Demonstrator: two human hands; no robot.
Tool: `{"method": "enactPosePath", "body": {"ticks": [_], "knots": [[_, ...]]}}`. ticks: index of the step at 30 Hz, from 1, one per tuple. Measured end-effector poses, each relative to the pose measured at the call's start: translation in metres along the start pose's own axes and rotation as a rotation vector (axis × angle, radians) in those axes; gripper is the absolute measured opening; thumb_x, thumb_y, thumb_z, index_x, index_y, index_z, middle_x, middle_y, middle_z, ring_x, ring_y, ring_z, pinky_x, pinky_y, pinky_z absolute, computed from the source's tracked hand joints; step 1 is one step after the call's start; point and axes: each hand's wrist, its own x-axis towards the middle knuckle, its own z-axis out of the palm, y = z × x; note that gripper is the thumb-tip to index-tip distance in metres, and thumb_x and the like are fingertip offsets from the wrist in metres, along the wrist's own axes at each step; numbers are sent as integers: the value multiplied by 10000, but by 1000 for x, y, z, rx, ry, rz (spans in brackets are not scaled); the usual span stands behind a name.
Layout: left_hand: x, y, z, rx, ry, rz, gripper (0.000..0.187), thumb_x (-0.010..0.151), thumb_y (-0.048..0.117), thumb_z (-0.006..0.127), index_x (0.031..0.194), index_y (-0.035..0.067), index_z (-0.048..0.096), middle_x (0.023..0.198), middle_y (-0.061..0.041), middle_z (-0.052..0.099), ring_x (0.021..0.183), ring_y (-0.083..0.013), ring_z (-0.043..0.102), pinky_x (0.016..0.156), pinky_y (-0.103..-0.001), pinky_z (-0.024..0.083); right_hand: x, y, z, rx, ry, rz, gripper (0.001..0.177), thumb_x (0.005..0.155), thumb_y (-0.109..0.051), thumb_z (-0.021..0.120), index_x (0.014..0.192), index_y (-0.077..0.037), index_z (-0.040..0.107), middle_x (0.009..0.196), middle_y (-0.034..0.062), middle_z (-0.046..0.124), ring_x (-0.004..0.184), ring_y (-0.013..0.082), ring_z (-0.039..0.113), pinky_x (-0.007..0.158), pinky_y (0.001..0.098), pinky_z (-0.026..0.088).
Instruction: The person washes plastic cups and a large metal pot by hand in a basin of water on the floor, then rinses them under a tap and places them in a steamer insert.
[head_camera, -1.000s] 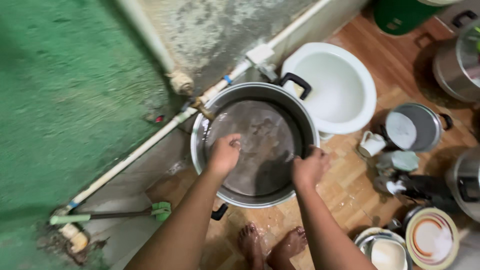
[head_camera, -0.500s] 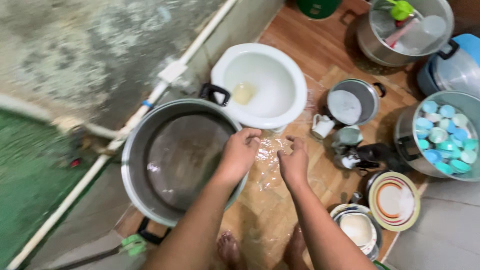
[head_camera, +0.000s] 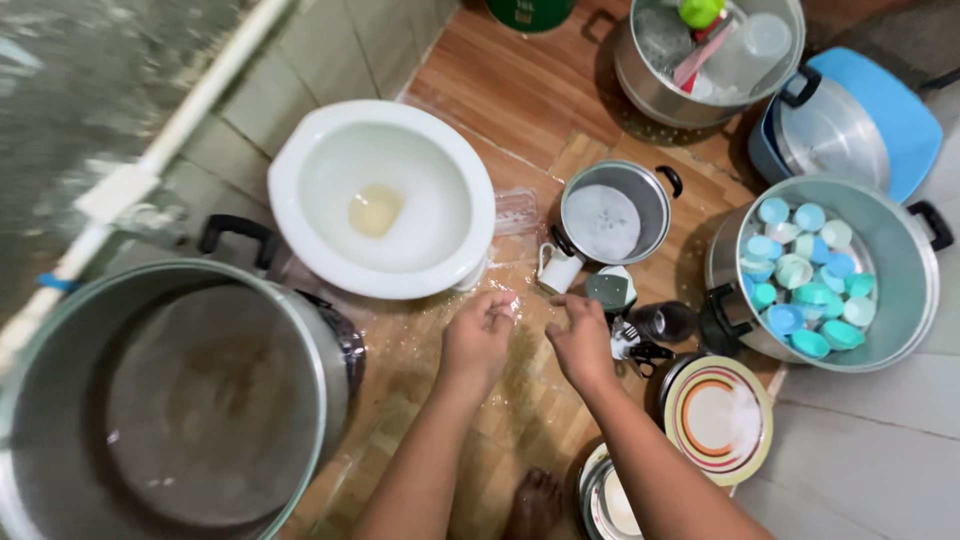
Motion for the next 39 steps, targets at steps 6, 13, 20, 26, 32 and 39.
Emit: {"method": "enactPosePath", "body": {"ticks": [6, 13, 20, 26, 32, 39], "knots": [[54, -92, 43, -71, -106, -9, 266, 926, 138, 612, 1164, 75, 712, 1095, -104, 780, 1031, -180, 751, 874, -329, 570, 53, 65, 84, -208, -79, -11, 460, 764, -250, 805, 1199, -152, 690, 1252, 172, 607, 1192, 378, 573, 998, 477, 476], [122, -156, 82, 19, -152, 168, 248, 924, 172, 636, 1135, 61, 702, 1038, -126, 770, 966, -246, 768, 856, -340, 579, 135, 173, 181, -801, -281, -82, 836, 689, -321, 859, 1426, -206, 482, 1582, 224, 318, 1425, 424, 273, 1094, 561, 312], [179, -172, 111, 274, -186, 337, 223, 894, 202, 651, 1047, 60, 729, 1020, -147, 761, 945, -336, 719, 849, -401, 549, 200, 223, 206, -976, -323, -122, 825, 846, -467, 695, 1539, -155, 375, 1523, 166, 391, 1435, 344, 314, 1120, 611, 253], [179, -180, 111, 278, -165, 214, 247, 879, 219, 662, 1066, 75, 736, 1011, -154, 758, 968, -328, 724, 859, -396, 557, 186, 196, 189, -866, -259, -150, 650, 838, -449, 694, 1410, -209, 501, 1422, 167, 500, 1371, 359, 390, 1032, 580, 304], [194, -197, 117, 390, -206, 164, 282, 898, 269, 702, 1109, 86, 743, 1078, -158, 764, 1008, -323, 711, 901, -396, 550, 181, 174, 177, -835, -343, -45, 804, 702, -472, 829, 1393, -205, 514, 1340, 208, 569, 1277, 405, 477, 1023, 500, 358], [188, -198, 102, 497, -336, 78, 931, 614, 159, 911, 1437, 238, 483, 1388, -153, 470, 1214, -334, 572, 955, -401, 544, 209, 173, 150, 123, -539, 243, 629, 595, -337, 831, 1179, -142, 697, 1160, 151, 716, 1082, 351, 673, 904, 453, 525]]}}
